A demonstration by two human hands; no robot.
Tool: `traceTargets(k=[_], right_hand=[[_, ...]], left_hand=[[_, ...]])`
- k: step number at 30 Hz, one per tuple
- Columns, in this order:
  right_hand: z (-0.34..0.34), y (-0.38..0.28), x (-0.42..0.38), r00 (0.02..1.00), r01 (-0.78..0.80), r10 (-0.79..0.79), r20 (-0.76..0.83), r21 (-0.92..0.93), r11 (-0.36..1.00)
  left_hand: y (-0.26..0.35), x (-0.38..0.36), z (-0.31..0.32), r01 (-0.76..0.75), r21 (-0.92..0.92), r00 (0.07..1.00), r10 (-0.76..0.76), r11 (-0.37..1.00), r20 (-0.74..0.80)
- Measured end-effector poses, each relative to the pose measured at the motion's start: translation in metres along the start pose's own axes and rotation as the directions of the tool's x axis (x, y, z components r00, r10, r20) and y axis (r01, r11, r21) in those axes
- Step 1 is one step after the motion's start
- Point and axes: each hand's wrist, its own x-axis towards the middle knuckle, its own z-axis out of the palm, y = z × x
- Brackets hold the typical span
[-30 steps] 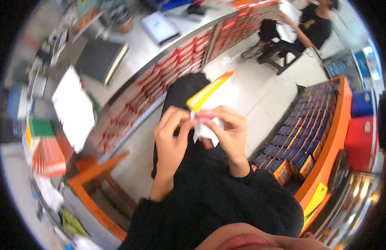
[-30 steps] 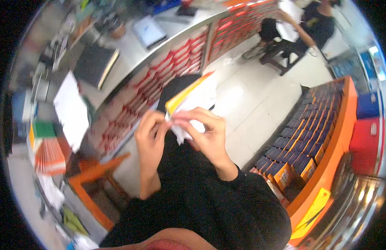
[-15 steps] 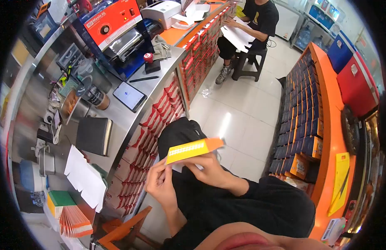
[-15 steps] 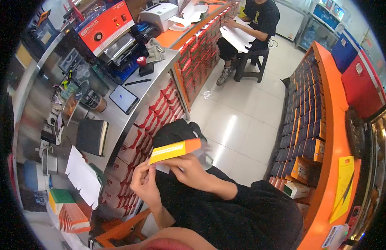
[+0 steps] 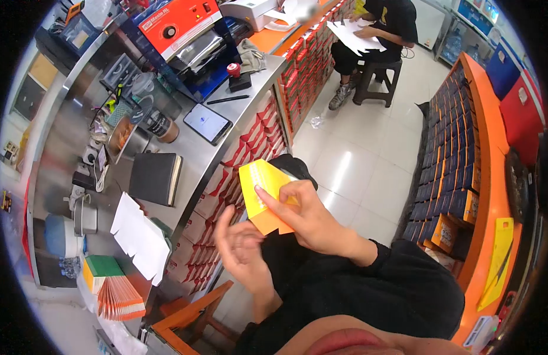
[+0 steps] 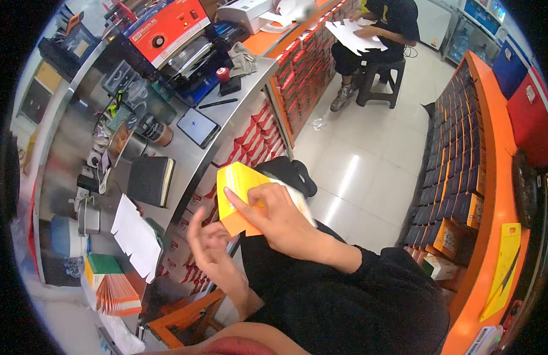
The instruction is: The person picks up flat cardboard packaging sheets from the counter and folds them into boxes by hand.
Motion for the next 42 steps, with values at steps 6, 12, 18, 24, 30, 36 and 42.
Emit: traceTargets(k=[6,12,18,24,30,36,42], right_hand=[[0.01,0.008,-0.009,0.99,0.106,-0.086,-0.109,0.197,0.975],[0.013,-0.015,-0.009,0.931,-0.092,0.144,-0.335,0.165,0.982],[0.01,-0.027,-0.011,0.927,-0.098,0.154,-0.342,0.177,0.979],[0.001,-0.021,-0.006,0.901,-0.214,0.424,-0.089,0.759,0.615],[-0.005,-0.027,-0.011,0.942,-0.219,0.324,-0.09,0.567,0.794],[0.0,-0.02,-0.015,0.963,-0.218,0.271,-0.004,0.586,0.781],[-0.01,-0.027,-0.011,0.946,-0.264,0.321,0.041,0.671,0.693]], left_hand=[[-0.011,0.007,-0.012,0.118,0.089,0.992,-0.114,0.989,-0.054],[-0.027,0.004,-0.007,-0.268,0.551,0.945,0.327,0.791,-0.01],[-0.024,-0.009,0.011,-0.243,0.457,0.952,0.302,0.855,-0.057],[-0.034,-0.005,0.009,0.123,-0.184,0.977,-0.151,0.975,-0.147],[-0.031,-0.011,0.003,0.152,-0.344,0.967,-0.212,0.927,-0.144],[-0.039,-0.015,0.005,0.211,-0.425,0.953,-0.282,0.88,-0.109],[-0.029,-0.022,0.003,0.227,-0.462,0.945,-0.308,0.857,-0.107]])
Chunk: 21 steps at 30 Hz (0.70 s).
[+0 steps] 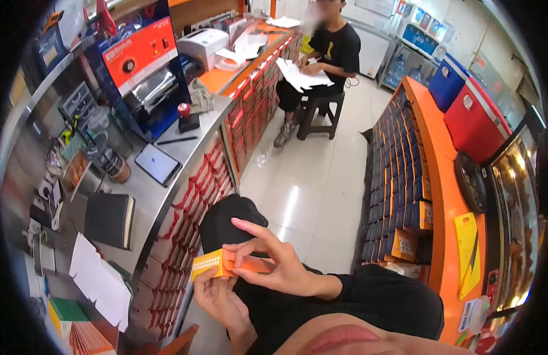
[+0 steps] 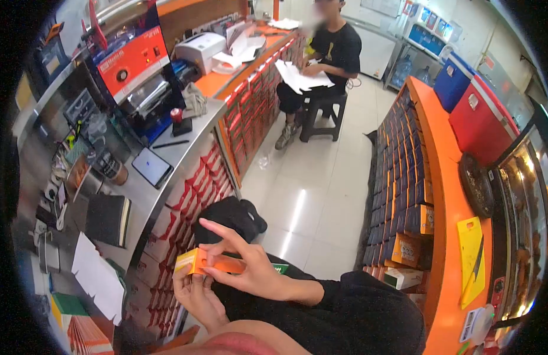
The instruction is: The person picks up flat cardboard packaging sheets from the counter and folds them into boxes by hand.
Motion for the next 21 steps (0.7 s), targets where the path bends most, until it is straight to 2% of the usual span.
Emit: traceTargets(k=[2,3,7,10,11,13,14,15,16,17,18,19,20,21], right_hand=[[0.003,-0.001,-0.003,0.999,0.047,-0.05,-0.02,-0.126,0.991],[0.003,-0.001,-0.001,0.996,0.082,-0.088,-0.021,-0.194,0.977],[0.005,0.011,-0.004,0.985,0.139,-0.168,-0.047,-0.368,0.919],[-0.002,0.016,-0.003,0.999,-0.039,0.031,-0.039,-0.243,0.969],[-0.004,0.012,0.003,0.963,0.203,-0.266,-0.051,-0.512,0.835],[0.005,0.017,-0.011,0.907,0.252,-0.396,-0.146,-0.563,0.787],[0.011,0.02,-0.024,0.871,0.27,-0.453,-0.188,-0.588,0.762],[0.017,0.027,-0.042,0.877,0.235,-0.411,-0.248,-0.525,0.818],[0.021,0.037,-0.052,0.944,0.175,-0.23,-0.235,-0.231,0.957],[0.018,0.045,-0.057,0.984,-0.099,0.097,-0.149,-0.004,0.995],[0.014,0.049,-0.052,0.924,-0.376,0.382,0.007,0.186,0.908],[0.012,0.064,-0.045,0.897,-0.416,0.431,0.094,0.51,0.753],[0.002,0.073,-0.037,0.904,-0.4,0.393,0.166,0.65,0.646],[-0.004,0.067,-0.026,0.903,-0.354,0.412,0.121,0.752,0.556]], left_hand=[[-0.005,0.001,-0.001,-0.029,0.018,0.999,0.03,0.999,-0.022],[-0.005,0.001,-0.003,-0.046,0.03,0.999,0.045,0.999,0.025],[-0.007,-0.002,0.008,-0.063,0.055,0.998,0.064,0.996,-0.021],[-0.008,0.0,0.014,-0.069,0.008,0.998,0.069,0.998,-0.013],[-0.006,0.0,0.018,-0.065,-0.036,0.998,0.065,0.997,0.007],[-0.009,0.003,0.013,-0.083,-0.07,0.993,0.088,0.994,0.078],[-0.011,0.004,0.011,-0.113,-0.035,0.993,0.114,0.993,0.043],[-0.009,0.005,0.014,-0.137,0.006,0.991,0.137,0.991,0.002],[-0.006,0.004,0.017,-0.153,0.057,0.987,0.155,0.987,-0.041],[-0.002,0.004,0.018,-0.139,0.061,0.987,0.143,0.988,-0.074],[0.0,0.005,0.018,-0.119,0.049,0.988,0.124,0.992,-0.094],[0.003,0.006,0.017,-0.106,0.037,0.988,0.109,0.994,-0.109],[0.006,0.008,0.015,-0.097,0.024,0.987,0.1,0.995,-0.123],[0.008,0.01,0.014,-0.086,0.023,0.99,0.088,0.996,-0.114]])
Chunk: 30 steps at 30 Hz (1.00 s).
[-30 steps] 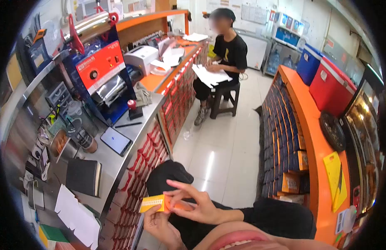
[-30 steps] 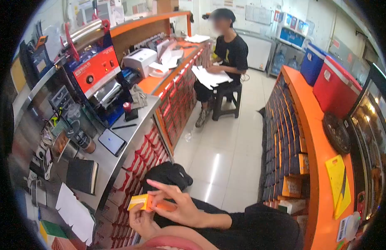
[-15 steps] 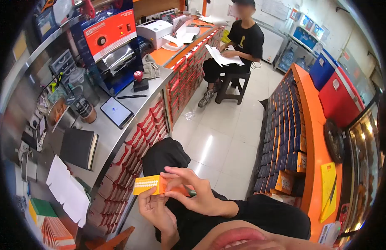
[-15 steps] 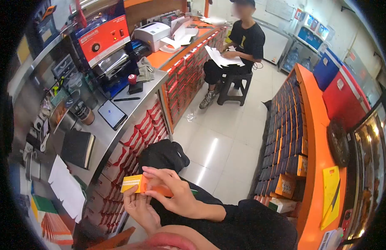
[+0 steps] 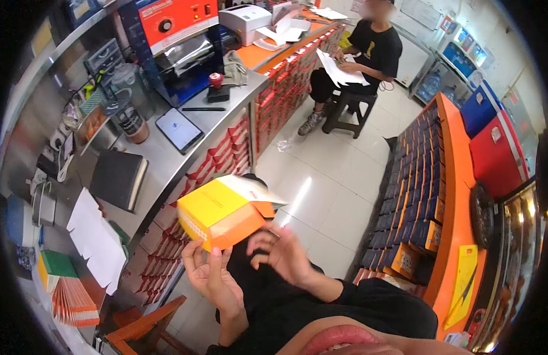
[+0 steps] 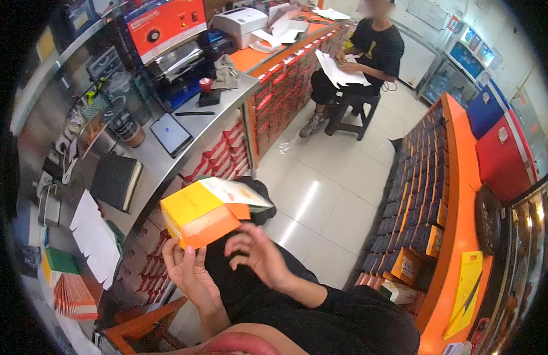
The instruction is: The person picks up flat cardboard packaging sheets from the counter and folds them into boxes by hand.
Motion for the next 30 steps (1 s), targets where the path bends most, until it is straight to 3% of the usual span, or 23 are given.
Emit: traceTargets(k=[1,4,7,8,10,11,12,15,17,18,19,21,23,25,27,28,30], right_hand=[[0.005,-0.011,0.005,0.999,0.02,-0.014,-0.045,0.136,0.991],[-0.001,-0.032,0.019,0.977,0.113,-0.095,-0.188,0.088,0.99],[0.001,-0.046,0.027,0.959,0.168,-0.181,-0.217,-0.078,0.983],[0.008,-0.052,0.024,0.945,0.174,-0.165,-0.281,0.007,0.985],[0.01,-0.046,0.02,0.915,0.266,-0.309,-0.259,-0.191,0.945],[0.011,-0.043,0.018,0.895,0.306,-0.378,-0.239,-0.288,0.908],[0.015,-0.04,0.017,0.883,0.304,-0.382,-0.272,-0.288,0.908],[0.037,-0.023,0.006,0.85,0.36,-0.468,-0.244,-0.38,0.852],[0.04,-0.015,0.0,0.848,0.378,-0.478,-0.228,-0.374,0.847],[0.042,-0.015,-0.004,0.851,0.386,-0.488,-0.193,-0.399,0.832],[0.042,-0.015,-0.007,0.853,0.397,-0.497,-0.157,-0.423,0.814],[0.04,-0.012,-0.011,0.81,0.454,-0.586,0.002,-0.634,0.626],[0.036,-0.012,-0.013,0.759,0.493,-0.632,0.158,-0.773,0.4],[0.032,-0.009,-0.013,0.733,0.498,-0.638,0.236,-0.825,0.267],[0.025,-0.005,-0.011,0.735,0.488,-0.632,0.246,-0.839,0.241],[0.021,-0.002,-0.011,0.744,0.48,-0.626,0.235,-0.84,0.254],[0.009,0.003,-0.01,0.764,0.46,-0.612,0.203,-0.837,0.297]], left_hand=[[0.002,0.002,-0.005,0.02,0.017,0.999,-0.021,1.0,0.033],[0.0,0.008,-0.02,0.079,0.003,0.991,-0.079,0.997,0.111],[0.001,0.012,-0.033,0.174,-0.029,0.972,-0.167,0.984,0.167],[-0.002,0.013,-0.036,0.141,0.015,0.975,-0.142,0.99,0.171],[-0.006,0.015,-0.034,0.076,0.106,0.979,-0.094,0.992,0.182],[-0.006,0.011,-0.03,-0.171,0.424,0.978,0.1,0.89,0.184],[-0.001,0.008,-0.013,-0.37,0.68,0.929,0.274,0.633,0.251],[-0.016,0.012,-0.016,-0.672,0.736,0.653,0.533,0.081,0.537],[-0.02,0.018,-0.031,-0.82,0.569,0.463,0.515,-0.059,0.721],[-0.02,0.017,-0.033,-0.829,0.554,0.421,0.572,-0.071,0.704],[-0.019,0.016,-0.034,-0.845,0.534,0.414,0.584,-0.04,0.698],[-0.017,0.015,-0.034,-0.871,0.49,0.398,0.613,0.02,0.682],[-0.02,0.014,-0.035,-0.857,0.481,0.488,0.587,0.184,0.645],[-0.02,0.013,-0.032,-0.796,0.523,0.599,0.523,0.305,0.606],[-0.018,0.011,-0.025,-0.689,0.622,0.723,0.415,0.373,0.552],[-0.03,0.01,-0.03,-0.417,0.613,0.899,0.205,0.671,0.386],[-0.034,0.01,-0.032,-0.309,0.514,0.936,0.16,0.8,0.314]])
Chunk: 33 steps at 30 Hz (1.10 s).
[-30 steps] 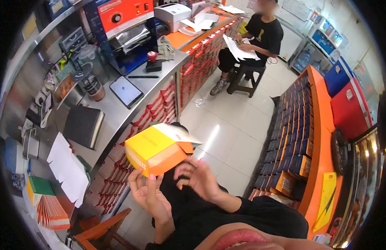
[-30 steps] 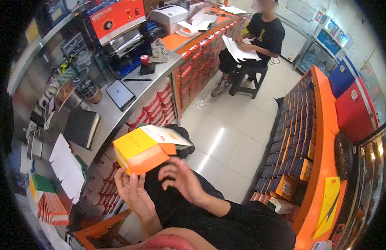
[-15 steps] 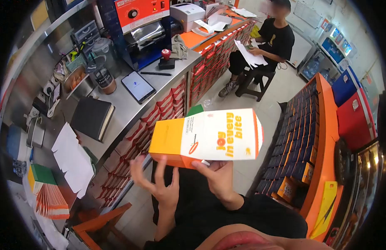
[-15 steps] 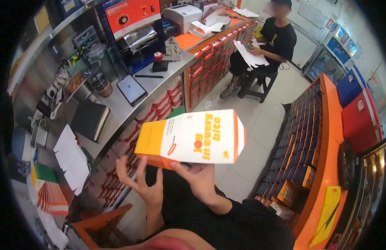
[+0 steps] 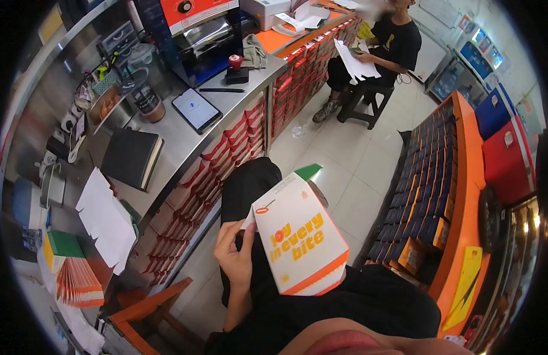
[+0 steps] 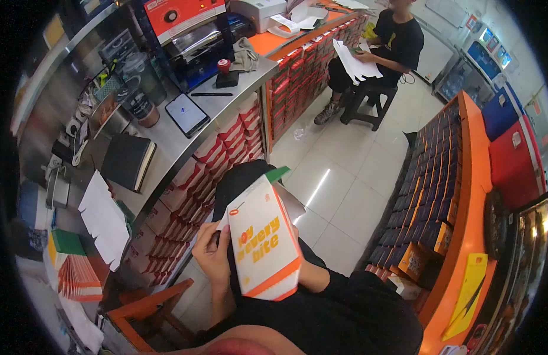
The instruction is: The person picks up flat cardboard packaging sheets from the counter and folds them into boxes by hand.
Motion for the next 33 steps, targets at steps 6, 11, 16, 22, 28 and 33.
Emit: traceTargets(k=[6,11,16,22,28,33], right_hand=[[0.013,-0.003,0.013,0.937,-0.216,0.289,-0.195,0.327,0.92],[0.014,-0.007,0.008,0.936,-0.268,0.337,-0.099,0.417,0.868],[0.015,-0.013,0.007,0.927,-0.297,0.361,-0.099,0.394,0.87],[0.011,-0.014,0.01,0.997,-0.066,0.058,-0.048,-0.193,0.979],[0.0,-0.01,0.011,0.979,-0.191,0.188,0.077,0.038,0.981],[-0.031,-0.001,0.019,0.766,-0.629,0.53,0.363,0.254,0.735]], left_hand=[[0.019,-0.002,0.001,-0.157,0.132,0.985,0.146,0.979,0.086],[0.014,-0.003,-0.004,-0.103,-0.151,0.984,0.123,0.983,0.127],[0.011,-0.007,-0.008,-0.009,-0.229,0.989,0.042,0.973,0.142],[0.01,-0.007,-0.006,0.08,-0.193,0.992,-0.06,0.978,0.111],[0.011,-0.005,-0.011,0.172,-0.216,0.981,-0.147,0.961,0.126],[0.01,-0.003,-0.017,0.211,-0.241,0.94,-0.129,0.947,0.316]])
